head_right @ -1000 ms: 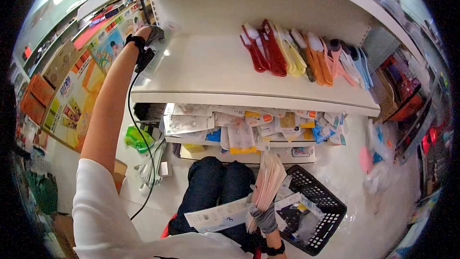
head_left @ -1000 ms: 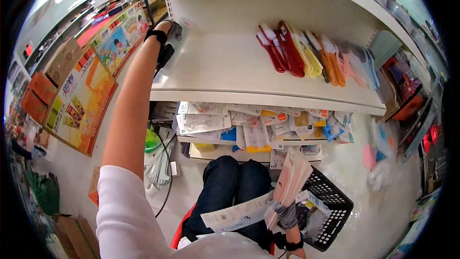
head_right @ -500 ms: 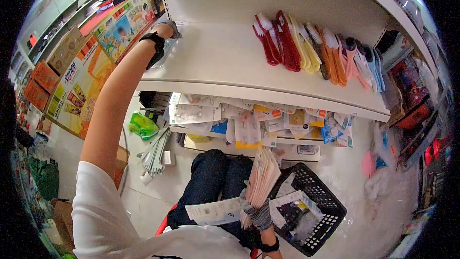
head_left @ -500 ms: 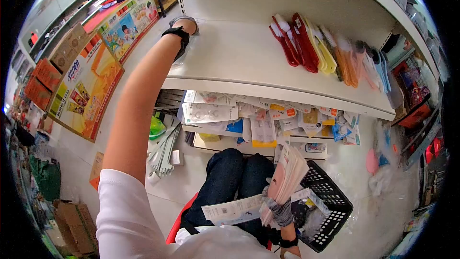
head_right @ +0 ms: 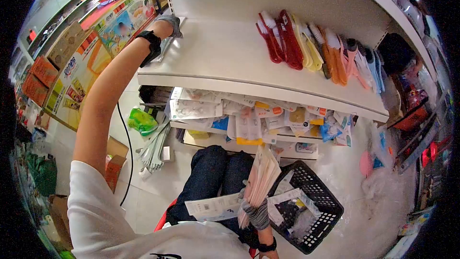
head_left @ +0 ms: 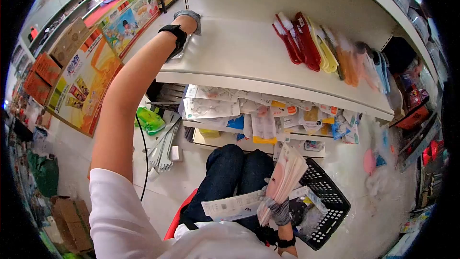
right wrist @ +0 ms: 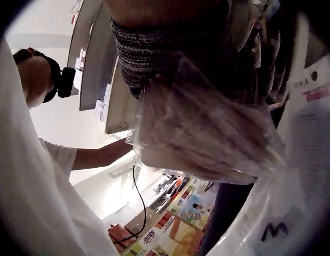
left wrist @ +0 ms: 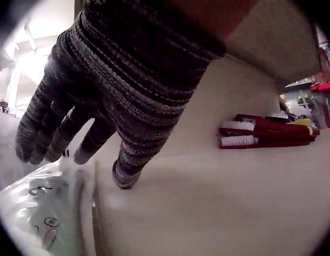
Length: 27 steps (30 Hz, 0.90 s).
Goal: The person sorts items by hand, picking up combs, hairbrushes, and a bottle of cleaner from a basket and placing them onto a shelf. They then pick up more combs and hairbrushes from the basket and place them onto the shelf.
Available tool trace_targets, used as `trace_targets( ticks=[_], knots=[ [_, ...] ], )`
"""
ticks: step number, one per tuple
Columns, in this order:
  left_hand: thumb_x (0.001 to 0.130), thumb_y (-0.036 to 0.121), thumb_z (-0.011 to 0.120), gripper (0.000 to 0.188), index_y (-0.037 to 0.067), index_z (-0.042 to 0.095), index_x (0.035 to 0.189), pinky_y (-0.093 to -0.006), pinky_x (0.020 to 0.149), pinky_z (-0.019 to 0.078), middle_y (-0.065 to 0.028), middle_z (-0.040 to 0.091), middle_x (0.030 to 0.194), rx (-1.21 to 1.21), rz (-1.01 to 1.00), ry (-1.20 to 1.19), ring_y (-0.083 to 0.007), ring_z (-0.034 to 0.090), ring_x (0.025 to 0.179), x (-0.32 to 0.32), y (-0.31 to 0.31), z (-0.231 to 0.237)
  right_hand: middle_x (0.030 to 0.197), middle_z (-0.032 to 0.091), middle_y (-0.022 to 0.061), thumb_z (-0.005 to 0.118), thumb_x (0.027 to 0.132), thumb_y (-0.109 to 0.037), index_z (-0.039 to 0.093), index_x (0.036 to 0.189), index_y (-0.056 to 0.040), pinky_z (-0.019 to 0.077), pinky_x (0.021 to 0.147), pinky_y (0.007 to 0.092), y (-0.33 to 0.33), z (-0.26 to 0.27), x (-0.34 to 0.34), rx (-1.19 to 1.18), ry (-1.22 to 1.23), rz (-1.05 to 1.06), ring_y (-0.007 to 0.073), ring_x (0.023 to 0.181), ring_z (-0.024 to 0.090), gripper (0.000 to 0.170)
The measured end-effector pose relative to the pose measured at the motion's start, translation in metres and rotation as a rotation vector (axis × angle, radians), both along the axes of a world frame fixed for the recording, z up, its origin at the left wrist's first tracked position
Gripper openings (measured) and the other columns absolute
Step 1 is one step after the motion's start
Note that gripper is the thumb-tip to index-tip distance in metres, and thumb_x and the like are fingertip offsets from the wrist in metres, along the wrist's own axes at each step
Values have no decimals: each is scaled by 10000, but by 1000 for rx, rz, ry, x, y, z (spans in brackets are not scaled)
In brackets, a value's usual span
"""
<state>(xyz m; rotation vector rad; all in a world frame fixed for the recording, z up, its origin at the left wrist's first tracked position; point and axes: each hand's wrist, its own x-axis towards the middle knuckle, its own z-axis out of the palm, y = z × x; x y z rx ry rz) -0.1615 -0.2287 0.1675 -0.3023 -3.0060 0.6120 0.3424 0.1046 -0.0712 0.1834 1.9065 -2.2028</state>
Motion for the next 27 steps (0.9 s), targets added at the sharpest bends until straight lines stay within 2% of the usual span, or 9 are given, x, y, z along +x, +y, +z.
trace_targets(
  ticks=[5,8,14,17,21,23,24,25,27],
  knots=[
    [696,283,576,353,54,611,962,-422,728,465,-158,583,1004,-4,-13,-59,-300,571,911,16,0,12,1151,450,114,652,684,-194,300,1239,-41,398,865,337,-14,9,-5,-149,5,-11,215,1015,464,675],
    [690,304,579,368,47,611,952,-417,726,466,-159,588,983,20,-14,-41,-304,574,894,28,-2,17,1146,461,117,643,695,-201,323,1228,-35,390,871,342,-16,21,-7,94,129,17,216,1009,472,643],
    [678,347,585,404,34,610,932,-407,722,467,-163,598,942,76,-23,3,-312,580,859,54,3,33,1104,491,129,636,694,-221,357,1208,-25,399,853,335,-26,55,-11,-154,39,-48,224,981,494,616],
    [680,412,569,449,25,611,902,-395,713,470,-165,605,892,97,-112,73,-323,584,809,58,-5,29,1019,511,121,629,695,-221,363,1197,-11,420,810,330,-21,36,-14,-142,97,-97,217,919,510,605],
    [746,506,483,529,42,585,979,-402,761,451,-166,596,929,193,-156,102,-325,572,842,118,11,54,885,540,116,695,629,-276,379,1168,38,465,681,329,-20,30,-22,-400,-52,-47,215,770,537,699],
    [801,547,379,588,72,499,1126,-397,832,422,-191,549,1039,398,-309,226,-300,534,962,169,35,50,846,541,121,704,610,-279,386,1156,45,471,655,337,-22,25,-29,-628,-181,-31,230,747,540,710],
    [832,481,391,526,80,467,1163,-389,854,416,-195,504,1113,511,-641,210,-287,518,996,178,39,33,833,541,124,707,600,-281,389,1152,47,475,645,342,-27,35,-32,-714,-225,-12,236,739,542,717],
    [849,422,409,480,89,432,1194,-380,856,420,-193,477,1149,112,-1022,428,-295,522,981,190,41,15,831,541,127,710,589,-285,390,1152,46,477,639,348,-33,49,-38,-750,-220,35,243,734,545,727],
    [790,342,549,589,6,349,1231,-343,893,389,-215,467,1143,1085,-700,-86,-274,496,1022,263,77,-1,816,529,133,700,590,-331,373,1164,51,470,646,371,-48,90,-52,-793,-240,88,251,713,537,763]
  ],
)
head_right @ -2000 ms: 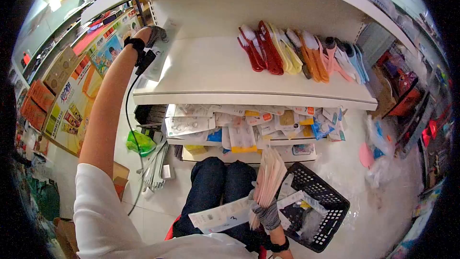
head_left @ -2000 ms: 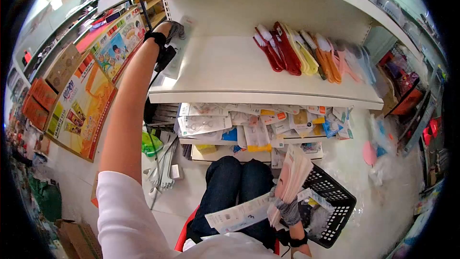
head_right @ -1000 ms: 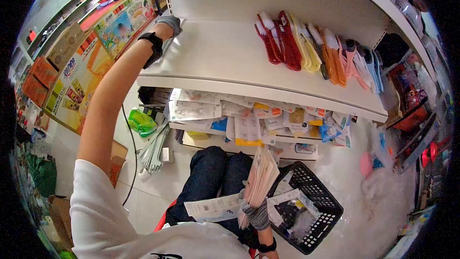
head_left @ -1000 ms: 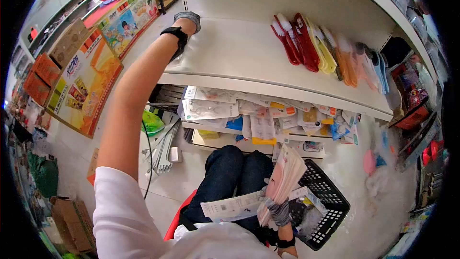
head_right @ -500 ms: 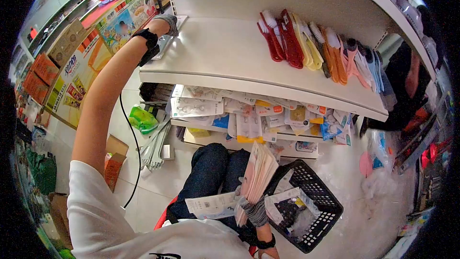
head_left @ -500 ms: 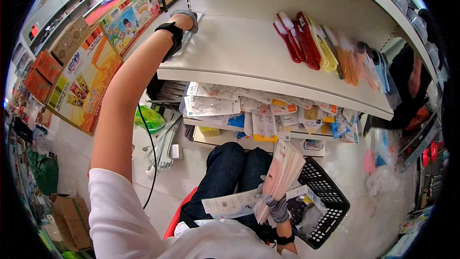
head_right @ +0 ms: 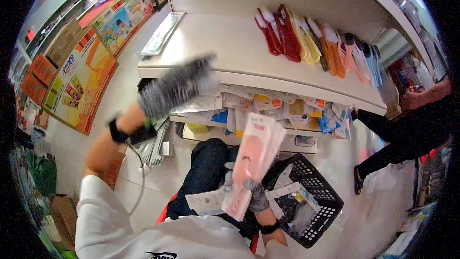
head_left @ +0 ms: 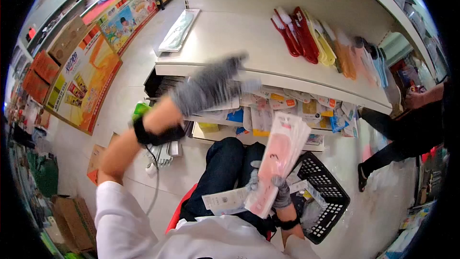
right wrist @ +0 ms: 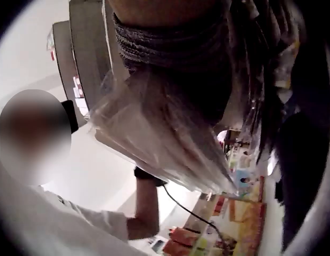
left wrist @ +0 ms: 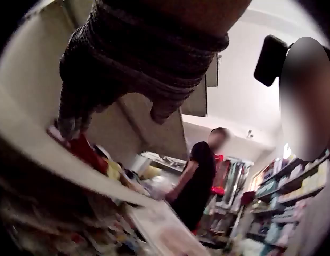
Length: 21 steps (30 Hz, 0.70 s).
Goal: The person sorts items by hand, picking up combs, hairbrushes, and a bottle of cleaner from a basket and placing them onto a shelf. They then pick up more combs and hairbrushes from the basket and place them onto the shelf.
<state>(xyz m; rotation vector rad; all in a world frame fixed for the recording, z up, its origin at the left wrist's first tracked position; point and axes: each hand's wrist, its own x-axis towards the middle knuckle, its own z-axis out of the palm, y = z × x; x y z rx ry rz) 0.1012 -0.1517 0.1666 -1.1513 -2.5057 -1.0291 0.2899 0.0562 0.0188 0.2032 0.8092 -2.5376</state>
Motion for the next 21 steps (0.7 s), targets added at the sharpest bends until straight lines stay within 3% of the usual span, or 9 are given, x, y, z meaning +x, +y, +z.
trace_targets(
  ticks=[3,4,5,7,9,11,15,17,21],
  knots=[
    [730,352,650,772,-54,256,1255,-319,978,277,-180,439,1181,197,-18,-694,-256,405,1117,57,29,-64,760,496,132,699,585,-388,340,1191,65,451,661,409,-13,35,-17,-202,71,200,250,674,516,837],
    [731,408,633,751,-41,305,1235,-311,940,336,-142,464,1161,597,-290,-970,-223,450,1065,74,37,-50,737,486,130,678,586,-376,345,1183,71,444,658,391,-19,34,-23,-296,116,269,238,662,514,817],
    [730,388,640,677,-5,363,1208,-304,886,399,-104,492,1124,582,-299,-1249,-187,496,995,65,39,-101,733,484,128,652,590,-406,368,1162,73,436,642,370,-25,34,-31,-395,182,380,230,647,510,798],
    [720,377,647,629,14,405,1173,-322,847,437,-108,525,1066,1070,-170,-1561,-199,527,945,81,45,-115,692,504,124,626,576,-395,423,1105,76,418,562,362,-38,52,-24,-443,-23,388,231,552,491,736],
    [682,375,663,593,19,457,1108,-358,826,455,-122,558,975,1360,-300,-1550,-233,547,899,93,44,-86,686,496,114,591,589,-479,452,1076,75,414,549,342,-53,52,-24,-564,-39,388,213,530,473,751],
    [676,348,655,531,23,479,1057,-359,793,466,-118,567,905,1368,-238,-1549,-241,559,832,85,40,-88,738,525,141,574,594,-517,449,1087,83,442,586,358,-58,58,-26,-189,-18,311,253,582,512,786],
    [684,329,632,445,28,493,980,-335,687,478,-111,560,816,1386,-387,-1613,-233,556,718,75,27,-74,948,551,239,635,616,-514,395,1142,80,468,784,415,-51,25,-27,-142,-132,336,339,850,568,830],
    [687,334,628,423,30,496,949,-323,641,476,-107,552,785,1455,-595,-1627,-225,549,678,67,22,-66,956,560,225,664,658,-425,391,1156,45,484,775,385,-44,0,-28,104,28,304,305,858,582,738],
    [715,332,616,393,26,487,925,-322,627,475,-97,543,745,1499,-355,-1422,-223,544,649,56,15,-59,911,573,121,655,713,-322,458,1100,11,475,733,317,-43,37,-32,574,318,182,200,822,561,548]
  ],
)
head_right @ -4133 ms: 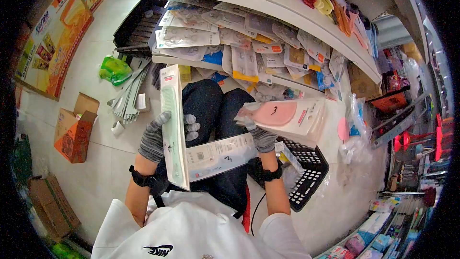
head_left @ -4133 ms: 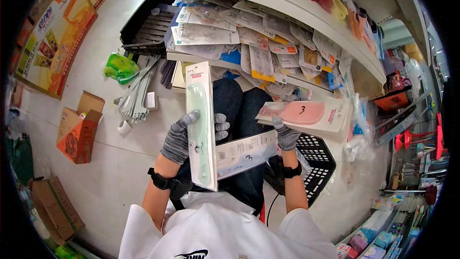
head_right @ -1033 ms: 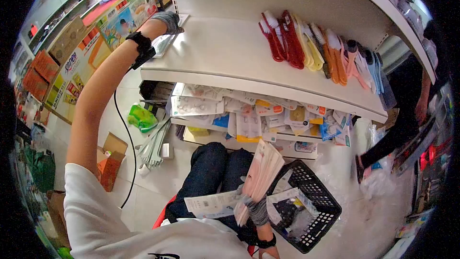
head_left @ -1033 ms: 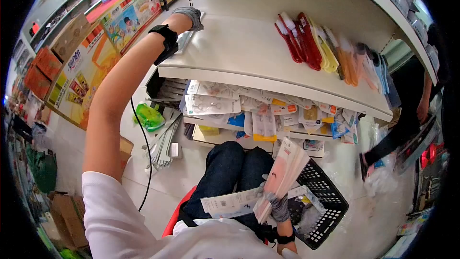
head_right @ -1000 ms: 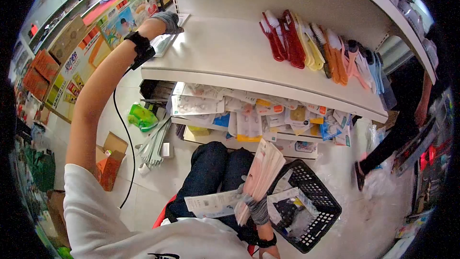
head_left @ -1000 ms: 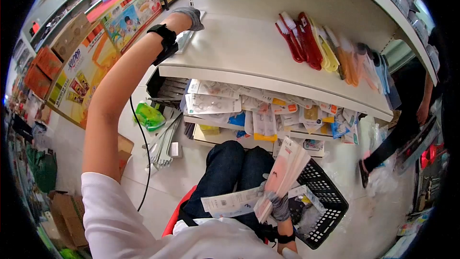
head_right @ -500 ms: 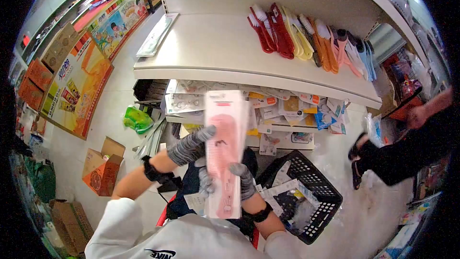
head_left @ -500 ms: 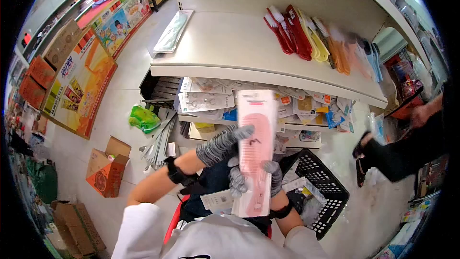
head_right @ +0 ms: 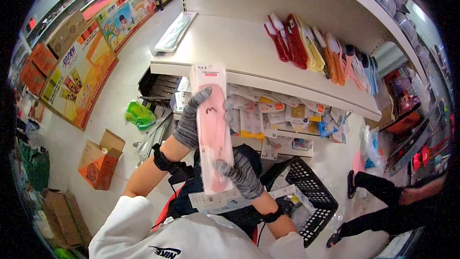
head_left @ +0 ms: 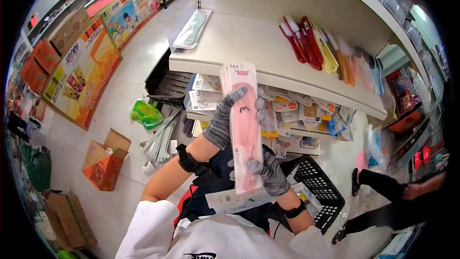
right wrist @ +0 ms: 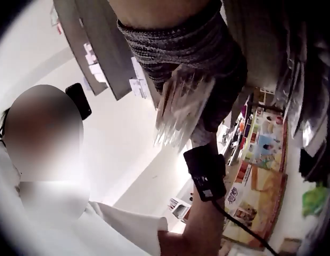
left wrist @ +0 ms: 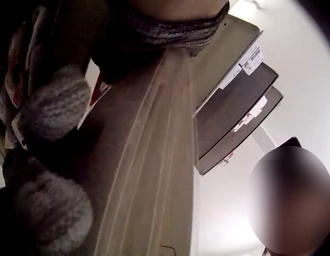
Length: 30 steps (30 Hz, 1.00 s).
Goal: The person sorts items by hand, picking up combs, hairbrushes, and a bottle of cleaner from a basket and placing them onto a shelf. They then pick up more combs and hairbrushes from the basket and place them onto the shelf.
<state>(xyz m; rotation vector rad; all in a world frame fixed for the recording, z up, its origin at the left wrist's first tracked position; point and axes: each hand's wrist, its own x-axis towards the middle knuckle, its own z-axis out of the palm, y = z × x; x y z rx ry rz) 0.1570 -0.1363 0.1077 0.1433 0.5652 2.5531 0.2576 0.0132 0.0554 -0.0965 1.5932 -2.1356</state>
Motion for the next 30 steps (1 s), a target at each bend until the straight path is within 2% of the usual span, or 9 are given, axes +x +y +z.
trace_targets(
  ticks=[5,8,10,12,13,14,21,24,30],
  knots=[
    [711,450,625,519,17,509,973,-319,649,494,-100,568,811,-11,-173,96,-190,564,709,-53,-5,25,837,570,25,630,754,-264,551,1000,-15,458,661,234,-15,44,-31,-85,71,-104,86,726,534,359],
    [730,446,606,529,-1,509,995,-316,660,486,-114,567,824,-309,162,91,-185,561,738,-92,-15,46,804,574,33,646,735,-264,555,978,-22,485,595,241,-23,72,-82,-118,-5,-137,102,676,564,355],
    [757,418,580,524,-23,496,1027,-344,713,463,-160,565,867,-1188,451,584,-230,563,788,-118,-49,60,778,572,43,651,729,-271,561,956,-16,484,599,237,-31,96,-116,-135,0,-150,112,664,562,353],
    [793,349,537,434,-18,510,1024,-379,759,432,-202,553,903,-1724,1379,1034,-299,550,829,-102,-61,66,774,572,58,651,719,-326,565,945,0,468,580,237,-41,128,-141,-13,34,-176,126,650,555,405],
    [799,280,508,340,10,542,1002,-395,802,407,-214,548,943,-1824,1493,1207,-339,527,868,-109,-70,64,772,573,74,647,711,-357,563,941,15,462,579,263,-42,119,-175,100,90,-155,147,653,555,445],
    [781,226,505,280,40,567,981,-392,811,405,-198,545,961,-1979,1140,1215,-335,516,896,-122,-82,55,770,574,89,644,702,-388,562,938,30,455,578,290,-43,110,-209,214,145,-131,168,656,554,487],
    [705,120,492,286,53,566,973,-388,814,411,-163,540,984,-2167,861,1216,-322,508,921,-175,-126,23,863,593,195,565,722,-439,586,888,46,444,710,371,-118,91,-333,665,339,-279,301,778,565,513],
    [640,111,546,364,46,553,998,-384,851,393,-176,522,1039,-2017,1048,1248,-334,487,965,-188,-134,2,984,556,260,487,744,-399,574,942,43,415,813,392,-160,64,-380,1058,418,-608,378,930,538,493],
    [653,31,499,277,41,581,917,-392,821,405,-178,547,968,-1925,1041,1158,-343,498,927,-187,-132,6,1110,491,249,454,727,-328,474,1098,30,376,882,390,-129,111,-318,1056,565,-349,368,1041,473,515]
  ],
)
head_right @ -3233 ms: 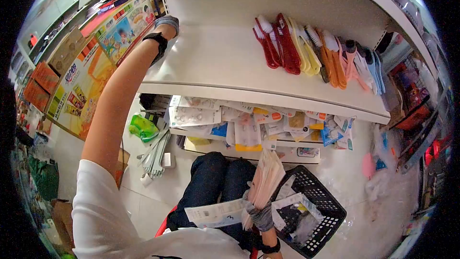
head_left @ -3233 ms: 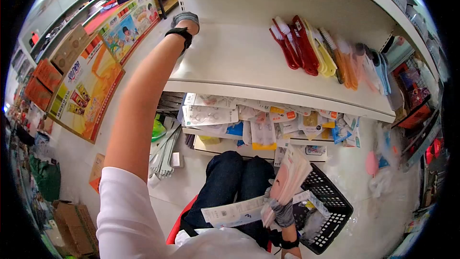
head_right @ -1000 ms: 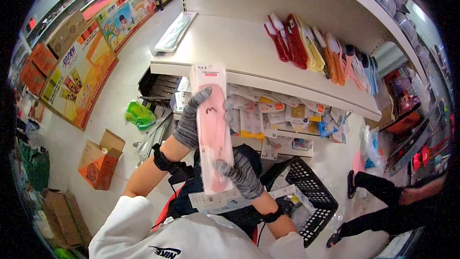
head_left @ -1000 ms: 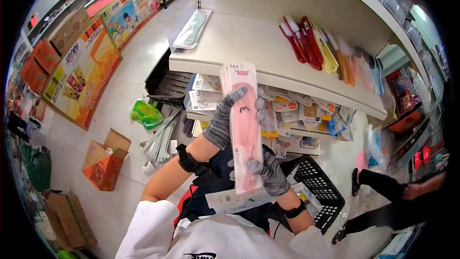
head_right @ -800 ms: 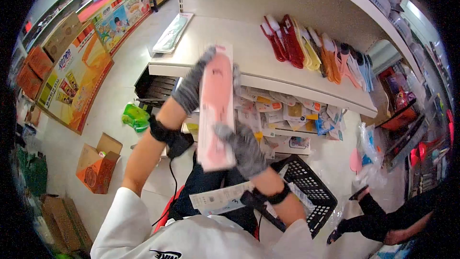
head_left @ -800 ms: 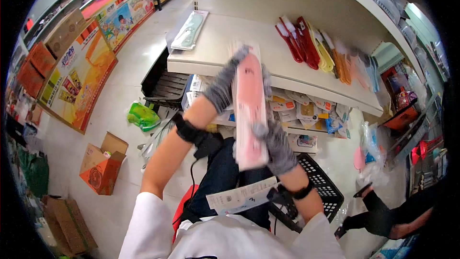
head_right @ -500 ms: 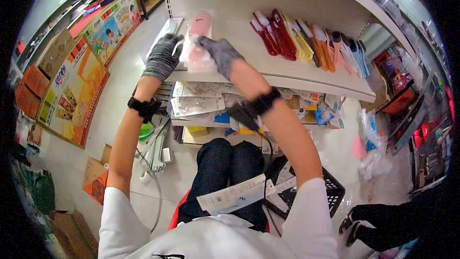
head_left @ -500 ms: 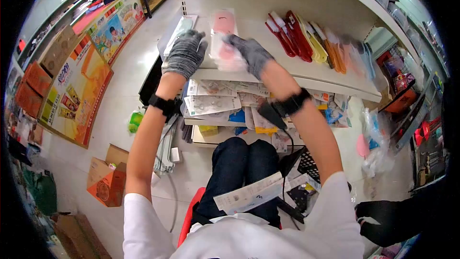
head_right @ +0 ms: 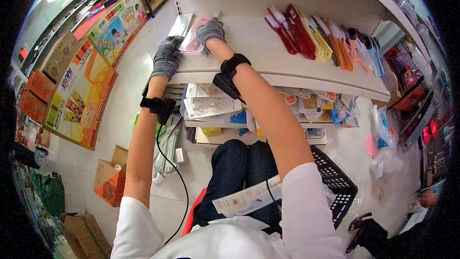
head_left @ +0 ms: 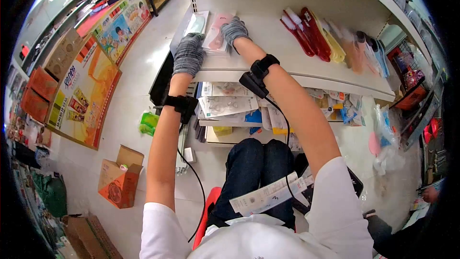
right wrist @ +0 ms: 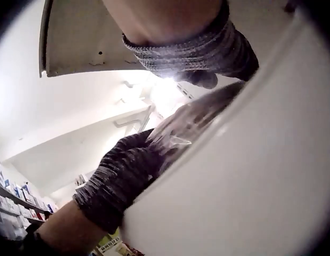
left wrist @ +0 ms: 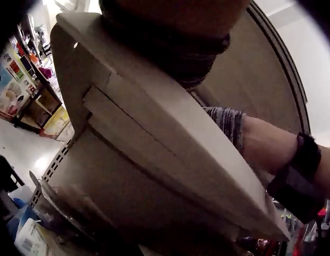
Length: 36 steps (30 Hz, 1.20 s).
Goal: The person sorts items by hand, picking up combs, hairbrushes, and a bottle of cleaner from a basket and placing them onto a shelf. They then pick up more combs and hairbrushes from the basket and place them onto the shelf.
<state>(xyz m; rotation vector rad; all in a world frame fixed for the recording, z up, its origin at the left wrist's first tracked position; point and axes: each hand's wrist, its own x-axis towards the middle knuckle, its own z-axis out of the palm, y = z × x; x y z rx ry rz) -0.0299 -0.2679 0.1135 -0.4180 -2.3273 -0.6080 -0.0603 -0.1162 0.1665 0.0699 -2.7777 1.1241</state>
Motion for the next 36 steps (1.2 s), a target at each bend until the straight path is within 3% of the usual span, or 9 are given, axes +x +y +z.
trace_targets(
  ticks=[16,19,22,23,27,30,32,33,36],
  knots=[
    [669,39,486,212,28,594,851,-396,764,431,-186,566,867,-164,119,-20,-350,535,836,0,3,5,1002,555,187,478,757,-308,502,1058,11,428,752,370,-13,-58,-71,-651,71,-209,300,858,542,440],
    [671,25,475,270,49,595,911,-389,796,418,-180,561,908,-63,135,-22,-337,525,874,3,5,3,1049,522,256,474,742,-388,481,1067,37,401,837,384,-3,-57,-60,-633,-80,-124,354,969,518,535],
    [676,3,456,369,85,572,1017,-389,817,403,-169,549,954,-41,157,-3,-334,510,913,12,6,7,910,570,231,471,757,-393,551,956,29,403,782,385,8,-21,14,-802,-82,-42,336,851,541,474],
    [680,4,448,365,86,573,1014,-392,811,407,-166,556,948,17,101,19,-337,519,898,14,5,4,1003,550,111,461,822,-145,500,1046,15,456,690,291,20,-19,20,-565,-33,98,189,795,538,278],
    [792,36,403,266,66,570,997,-350,820,416,-165,580,965,246,-92,207,-299,556,902,-1,-9,-8,1114,506,118,422,873,-159,440,1139,17,418,878,286,77,-1,146,-1012,102,536,174,1005,510,320],
    [861,55,365,247,34,559,1014,-284,833,406,-107,602,988,421,-262,419,-192,569,922,39,6,7,987,552,160,447,866,-233,461,1109,15,413,819,323,137,-15,233,-139,294,373,239,916,537,348],
    [850,34,364,259,17,553,1026,-285,839,401,-82,608,971,470,-241,339,-170,562,902,112,34,26,1039,539,185,509,814,-119,441,1146,10,405,847,347,176,-62,280,-16,281,303,289,990,521,362],
    [839,28,391,240,13,554,1015,-298,832,405,-95,602,970,573,-252,198,-188,558,903,139,49,8,1033,546,187,504,815,-140,457,1135,7,408,845,345,201,-101,297,10,99,216,304,978,527,355],
    [771,25,529,249,17,522,1020,-331,781,421,-134,561,984,197,-274,-167,-247,536,910,216,64,-91,995,553,174,544,780,-185,531,1041,-23,435,777,338,222,-150,356,84,-179,-95,286,901,547,306]
  ],
)
